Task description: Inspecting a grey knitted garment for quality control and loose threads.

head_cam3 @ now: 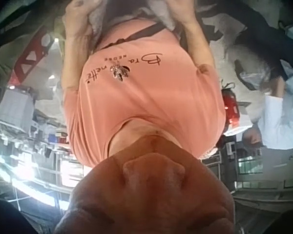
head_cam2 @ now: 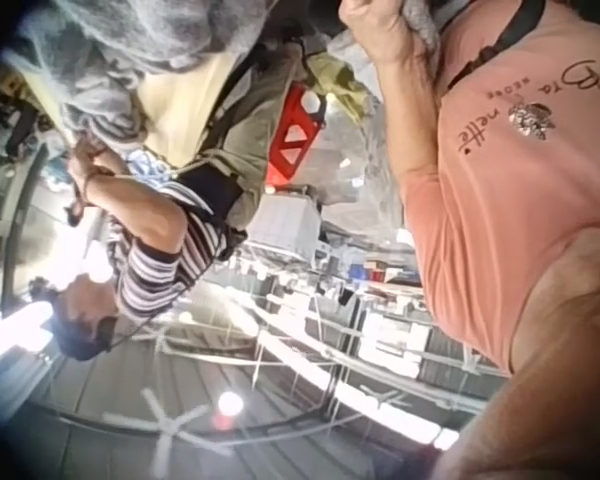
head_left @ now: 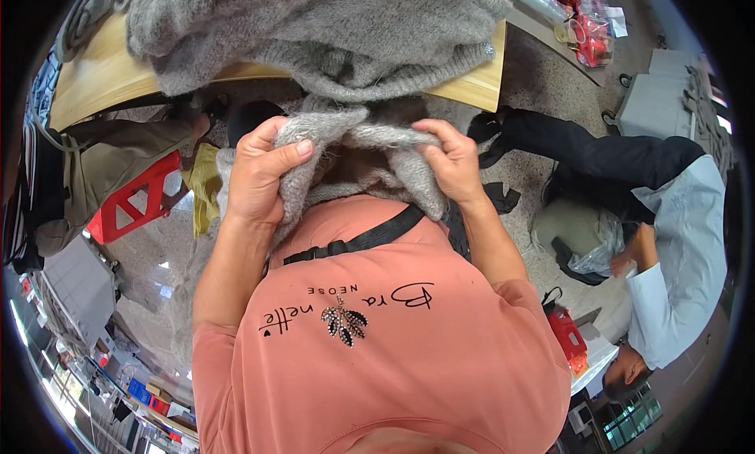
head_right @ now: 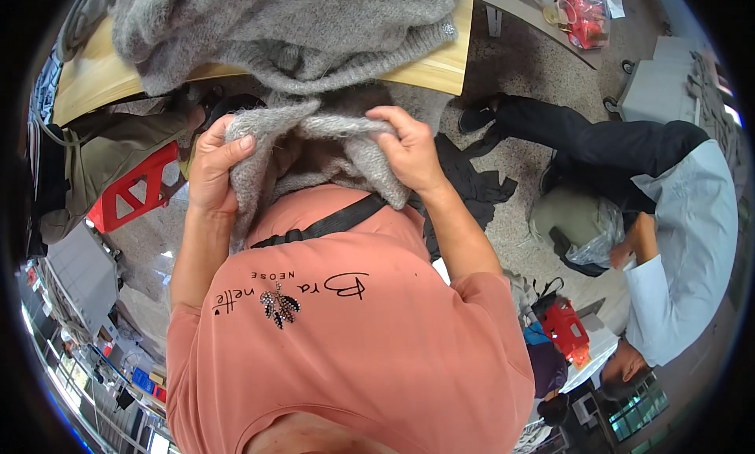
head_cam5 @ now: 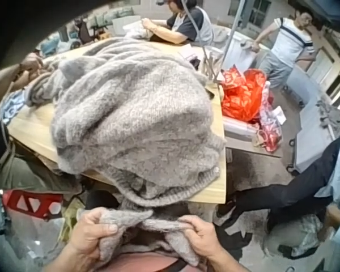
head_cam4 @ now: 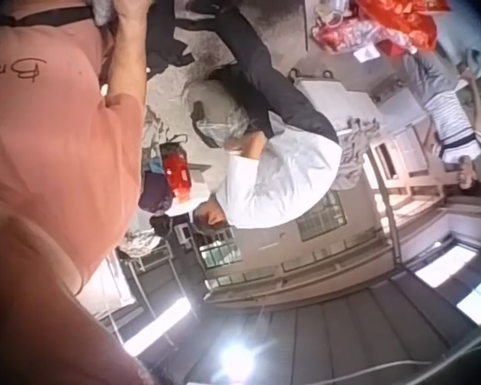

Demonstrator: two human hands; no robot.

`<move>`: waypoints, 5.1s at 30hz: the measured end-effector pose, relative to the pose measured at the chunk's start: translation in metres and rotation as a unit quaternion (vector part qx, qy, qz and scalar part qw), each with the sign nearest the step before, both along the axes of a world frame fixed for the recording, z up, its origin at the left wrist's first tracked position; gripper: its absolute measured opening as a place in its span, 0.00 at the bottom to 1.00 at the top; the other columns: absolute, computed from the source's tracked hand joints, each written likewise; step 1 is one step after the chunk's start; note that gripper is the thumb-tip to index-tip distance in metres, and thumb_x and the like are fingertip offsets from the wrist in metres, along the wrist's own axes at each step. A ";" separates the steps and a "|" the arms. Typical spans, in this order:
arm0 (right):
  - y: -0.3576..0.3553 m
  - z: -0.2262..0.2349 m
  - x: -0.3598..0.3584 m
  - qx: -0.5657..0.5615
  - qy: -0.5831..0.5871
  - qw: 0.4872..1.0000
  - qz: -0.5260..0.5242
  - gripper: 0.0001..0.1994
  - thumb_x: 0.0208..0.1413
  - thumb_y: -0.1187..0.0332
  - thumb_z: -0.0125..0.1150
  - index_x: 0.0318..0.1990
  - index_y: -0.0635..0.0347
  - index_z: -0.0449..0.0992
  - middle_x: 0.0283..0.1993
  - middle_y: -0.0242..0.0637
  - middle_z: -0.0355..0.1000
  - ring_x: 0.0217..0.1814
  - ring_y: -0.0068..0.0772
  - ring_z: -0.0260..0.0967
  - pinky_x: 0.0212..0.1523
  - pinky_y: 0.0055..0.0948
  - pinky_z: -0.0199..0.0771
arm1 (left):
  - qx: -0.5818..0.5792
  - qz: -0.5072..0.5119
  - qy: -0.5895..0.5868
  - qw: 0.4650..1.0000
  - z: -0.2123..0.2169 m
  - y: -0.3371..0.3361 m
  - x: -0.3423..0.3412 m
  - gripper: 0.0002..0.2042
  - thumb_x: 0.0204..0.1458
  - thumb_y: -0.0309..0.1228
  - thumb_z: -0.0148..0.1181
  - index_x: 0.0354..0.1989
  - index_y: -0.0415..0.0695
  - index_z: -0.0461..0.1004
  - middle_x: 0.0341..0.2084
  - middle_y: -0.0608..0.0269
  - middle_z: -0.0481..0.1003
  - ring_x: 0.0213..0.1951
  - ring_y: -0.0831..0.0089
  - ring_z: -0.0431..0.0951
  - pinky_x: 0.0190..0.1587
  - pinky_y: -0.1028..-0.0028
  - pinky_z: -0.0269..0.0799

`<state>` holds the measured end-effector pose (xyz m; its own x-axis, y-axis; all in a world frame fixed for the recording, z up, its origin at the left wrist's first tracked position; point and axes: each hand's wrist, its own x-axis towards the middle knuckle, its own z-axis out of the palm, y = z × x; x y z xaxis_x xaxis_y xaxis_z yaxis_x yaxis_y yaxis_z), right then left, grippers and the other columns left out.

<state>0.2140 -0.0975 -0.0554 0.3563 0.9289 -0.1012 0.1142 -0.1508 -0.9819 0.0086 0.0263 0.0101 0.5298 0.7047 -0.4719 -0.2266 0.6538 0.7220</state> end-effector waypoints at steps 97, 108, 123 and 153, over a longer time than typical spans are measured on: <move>0.046 0.046 -0.025 0.131 -0.187 0.951 0.210 0.13 0.37 0.72 0.59 0.33 0.64 0.70 0.26 0.38 0.67 0.30 0.41 0.65 0.34 0.35 0.64 | 0.148 -0.141 0.128 0.970 -0.003 -0.019 0.012 0.01 0.37 0.19 0.56 0.21 0.36 0.72 0.17 0.71 0.71 0.21 0.87 0.65 0.22 0.84 0.61; 0.049 0.027 -0.043 0.169 -0.169 0.955 0.175 0.08 0.37 0.76 0.59 0.27 0.63 0.67 0.25 0.40 0.64 0.26 0.43 0.61 0.29 0.33 0.61 | 0.080 -0.141 0.130 0.978 -0.014 -0.019 0.003 0.02 0.40 0.20 0.57 0.20 0.37 0.70 0.19 0.69 0.72 0.22 0.87 0.66 0.24 0.84 0.63; -0.009 0.025 0.008 -0.004 -0.212 0.973 0.091 0.11 0.34 0.82 0.55 0.31 0.68 0.70 0.31 0.42 0.67 0.35 0.40 0.66 0.36 0.28 0.66 | 0.011 0.007 0.059 0.998 -0.008 0.008 -0.001 0.03 0.43 0.21 0.56 0.27 0.36 0.72 0.23 0.61 0.74 0.24 0.79 0.72 0.28 0.80 0.67; 0.008 0.035 -0.018 0.110 -0.423 0.882 0.175 0.22 0.32 0.69 0.62 0.40 0.62 0.67 0.40 0.41 0.64 0.42 0.42 0.62 0.44 0.37 0.58 | 0.108 -0.035 0.152 0.982 -0.023 0.008 -0.041 0.04 0.36 0.20 0.56 0.23 0.38 0.69 0.22 0.65 0.72 0.22 0.81 0.68 0.28 0.82 0.63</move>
<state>0.1960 -0.0891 -0.0207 -0.0937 0.9611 0.2598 0.8228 0.2217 -0.5233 -0.0322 0.0341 -0.0133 0.4375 0.7733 -0.4589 0.0608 0.4837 0.8731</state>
